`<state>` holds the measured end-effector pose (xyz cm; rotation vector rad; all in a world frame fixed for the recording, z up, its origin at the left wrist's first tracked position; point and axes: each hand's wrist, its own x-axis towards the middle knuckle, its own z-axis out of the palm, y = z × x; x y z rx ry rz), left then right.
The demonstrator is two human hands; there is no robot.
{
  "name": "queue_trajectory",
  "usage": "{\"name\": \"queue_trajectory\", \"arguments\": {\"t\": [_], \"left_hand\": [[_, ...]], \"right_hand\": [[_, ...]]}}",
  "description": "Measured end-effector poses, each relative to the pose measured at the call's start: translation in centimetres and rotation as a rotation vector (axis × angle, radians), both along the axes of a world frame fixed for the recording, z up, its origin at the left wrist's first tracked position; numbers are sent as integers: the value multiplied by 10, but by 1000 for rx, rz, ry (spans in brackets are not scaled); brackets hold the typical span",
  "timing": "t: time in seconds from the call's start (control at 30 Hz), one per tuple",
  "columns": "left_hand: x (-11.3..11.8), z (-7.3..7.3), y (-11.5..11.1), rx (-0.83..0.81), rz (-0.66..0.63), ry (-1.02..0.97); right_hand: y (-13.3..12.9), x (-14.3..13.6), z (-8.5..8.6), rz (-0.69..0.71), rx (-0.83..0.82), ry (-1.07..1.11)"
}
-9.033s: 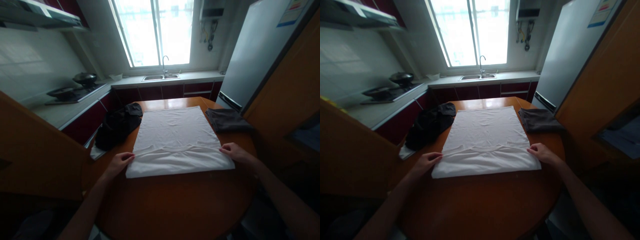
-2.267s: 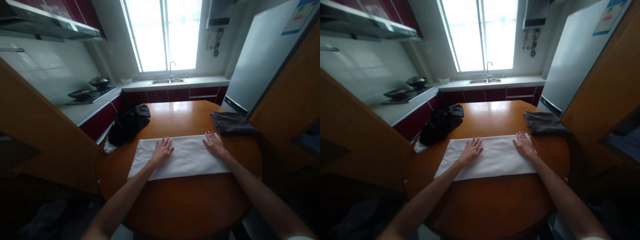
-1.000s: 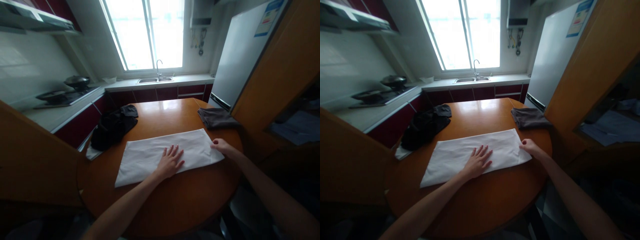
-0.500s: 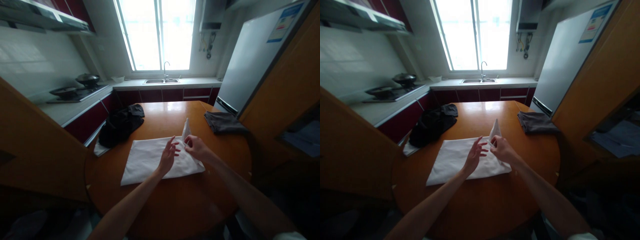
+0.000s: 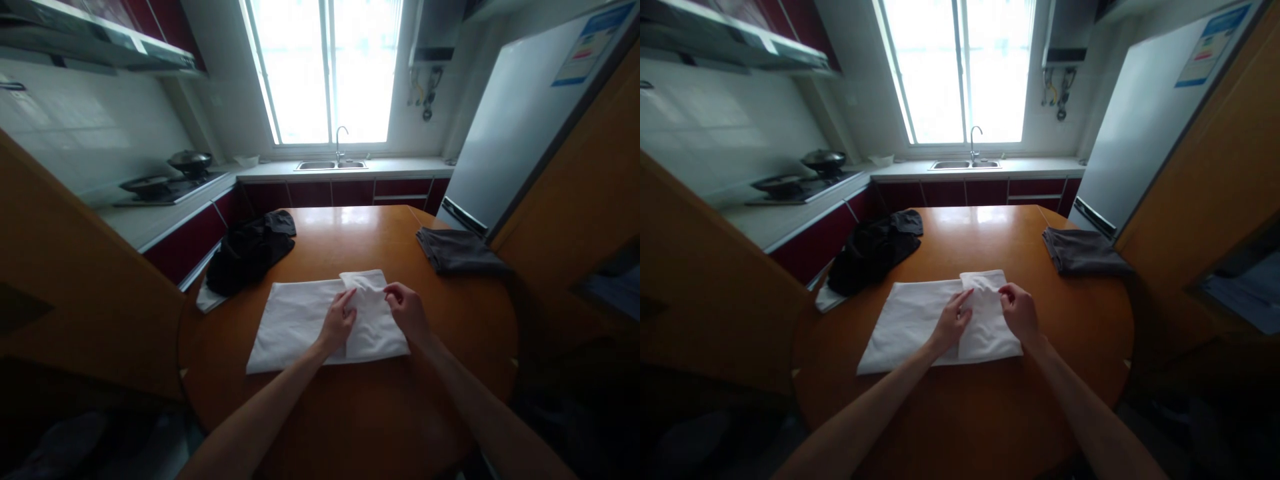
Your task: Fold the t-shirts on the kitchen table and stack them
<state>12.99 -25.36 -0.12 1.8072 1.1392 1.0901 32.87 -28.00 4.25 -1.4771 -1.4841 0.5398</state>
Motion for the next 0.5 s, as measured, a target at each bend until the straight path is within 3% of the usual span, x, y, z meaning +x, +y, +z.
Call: {"name": "queue_trajectory", "arguments": {"t": [0.17,0.33,0.4,0.5], "left_hand": [[-10,35,0,8,-11,-28],[-59,81,3,-14,-21,-76],[-89,89,2,-19,-2,-59],[-135,84,-2,-56,95,-10]], "right_hand": [[2,20,-25,-100,4,95],[-4,8,-32,36,35,82],[-7,0,-33,114,64,39],[-14,-14,-35,259,132,-72]]}}
